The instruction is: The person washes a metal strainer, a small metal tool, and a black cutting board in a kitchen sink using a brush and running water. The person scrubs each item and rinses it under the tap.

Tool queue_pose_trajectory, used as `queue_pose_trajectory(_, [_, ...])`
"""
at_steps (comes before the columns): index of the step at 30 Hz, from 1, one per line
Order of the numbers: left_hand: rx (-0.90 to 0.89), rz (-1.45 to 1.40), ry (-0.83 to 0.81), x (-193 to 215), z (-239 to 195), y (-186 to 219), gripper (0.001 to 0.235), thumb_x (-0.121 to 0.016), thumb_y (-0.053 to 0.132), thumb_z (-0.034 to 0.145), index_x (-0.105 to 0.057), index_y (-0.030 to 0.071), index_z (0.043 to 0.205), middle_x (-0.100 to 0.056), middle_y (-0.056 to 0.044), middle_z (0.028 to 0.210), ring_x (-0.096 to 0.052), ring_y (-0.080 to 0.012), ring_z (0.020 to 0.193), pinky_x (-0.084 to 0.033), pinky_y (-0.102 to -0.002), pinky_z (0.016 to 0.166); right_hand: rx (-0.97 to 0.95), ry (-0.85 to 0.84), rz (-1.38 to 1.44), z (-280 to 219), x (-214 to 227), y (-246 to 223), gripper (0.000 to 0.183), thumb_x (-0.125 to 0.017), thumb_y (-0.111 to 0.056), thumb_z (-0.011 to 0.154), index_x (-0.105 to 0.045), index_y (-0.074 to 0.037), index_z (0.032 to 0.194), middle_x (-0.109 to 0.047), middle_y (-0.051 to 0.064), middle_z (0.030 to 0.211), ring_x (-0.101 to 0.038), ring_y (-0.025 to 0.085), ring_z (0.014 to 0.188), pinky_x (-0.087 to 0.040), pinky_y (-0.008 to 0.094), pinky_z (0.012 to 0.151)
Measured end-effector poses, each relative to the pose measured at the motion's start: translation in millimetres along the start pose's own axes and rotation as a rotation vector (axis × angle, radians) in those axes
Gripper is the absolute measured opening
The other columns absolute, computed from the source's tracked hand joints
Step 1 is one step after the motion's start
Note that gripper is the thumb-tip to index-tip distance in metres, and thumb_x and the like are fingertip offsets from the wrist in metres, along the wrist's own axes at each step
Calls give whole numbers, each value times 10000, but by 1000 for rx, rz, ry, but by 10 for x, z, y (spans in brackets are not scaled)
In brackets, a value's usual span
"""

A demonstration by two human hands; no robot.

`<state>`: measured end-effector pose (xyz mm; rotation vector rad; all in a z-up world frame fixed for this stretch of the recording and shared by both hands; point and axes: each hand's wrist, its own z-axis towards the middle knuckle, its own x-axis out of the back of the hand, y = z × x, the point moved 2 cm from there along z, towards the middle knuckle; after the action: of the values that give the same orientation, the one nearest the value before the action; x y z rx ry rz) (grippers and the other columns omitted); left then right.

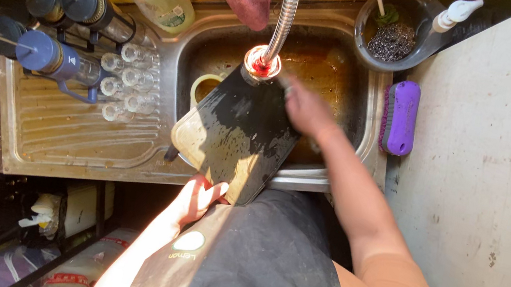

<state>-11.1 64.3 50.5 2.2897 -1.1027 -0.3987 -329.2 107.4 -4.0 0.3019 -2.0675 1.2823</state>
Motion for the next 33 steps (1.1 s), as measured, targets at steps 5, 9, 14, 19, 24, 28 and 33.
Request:
queue_pose_trajectory(5, [-135, 50, -109, 22, 219, -30, 344, -676, 302, 923, -705, -12, 1060, -749, -133, 855, -678, -182, 741, -552, -321, 667, 27, -143, -50, 23, -205, -71, 492, -480, -371, 1014, -418, -297, 1496, -752, 178, 1105, -699, 412, 1035, -528, 521, 954])
queue_pose_trajectory(9, [-95, 142, -26, 40, 147, -17, 368, -677, 308, 948, -708, -37, 1074, -738, -139, 850, -670, -183, 743, -541, -322, 657, 63, 36, -42, 155, -32, 81, 510, -439, -348, 1076, -342, -285, 1572, -733, 206, 1118, -695, 428, 1013, -498, 537, 968])
queue_pose_trajectory(14, [-26, 30, -1, -146, -94, 326, 352, -636, 324, 953, -683, 12, 1109, -750, -120, 945, -693, -155, 859, -551, -311, 759, -121, -205, 14, -190, -155, -132, 649, -437, -325, 1000, -253, -339, 1622, -730, 252, 957, -715, 417, 912, -549, 488, 890])
queue_pose_trajectory(19, [140, -820, 148, -341, -749, 613, 364, -559, 388, 928, -649, 118, 1155, -765, -77, 1075, -722, -106, 1027, -557, -291, 906, 6, -70, -7, -268, -130, 152, 573, -428, -353, 1052, -282, -246, 1596, -728, 211, 952, -707, 390, 833, -548, 524, 807])
queue_pose_trajectory(24, [104, -584, 165, -350, -695, 575, 309, -620, 249, 967, -566, 33, 1181, -708, -110, 1176, -675, -169, 1115, -528, -326, 986, -143, -139, 99, -511, -279, 260, 590, -382, -364, 1064, -245, -291, 1633, -696, 200, 856, -660, 360, 746, -579, 493, 709])
queue_pose_trajectory(28, [32, -415, 89, -196, -327, 423, 302, -619, 233, 967, -580, 15, 1173, -715, -117, 1153, -679, -180, 1080, -536, -334, 955, 19, -69, 44, -611, -329, 188, 606, -434, -355, 1034, -283, -312, 1619, -681, 154, 788, -657, 298, 672, -555, 454, 689])
queue_pose_trajectory(33, [-62, -276, 38, -71, -37, 81, 295, -617, 213, 967, -597, -7, 1163, -723, -124, 1125, -684, -193, 1036, -547, -344, 917, -101, -59, 162, -582, -289, 258, 587, -428, -364, 1041, -316, -324, 1616, -695, 178, 757, -678, 299, 688, -564, 435, 722])
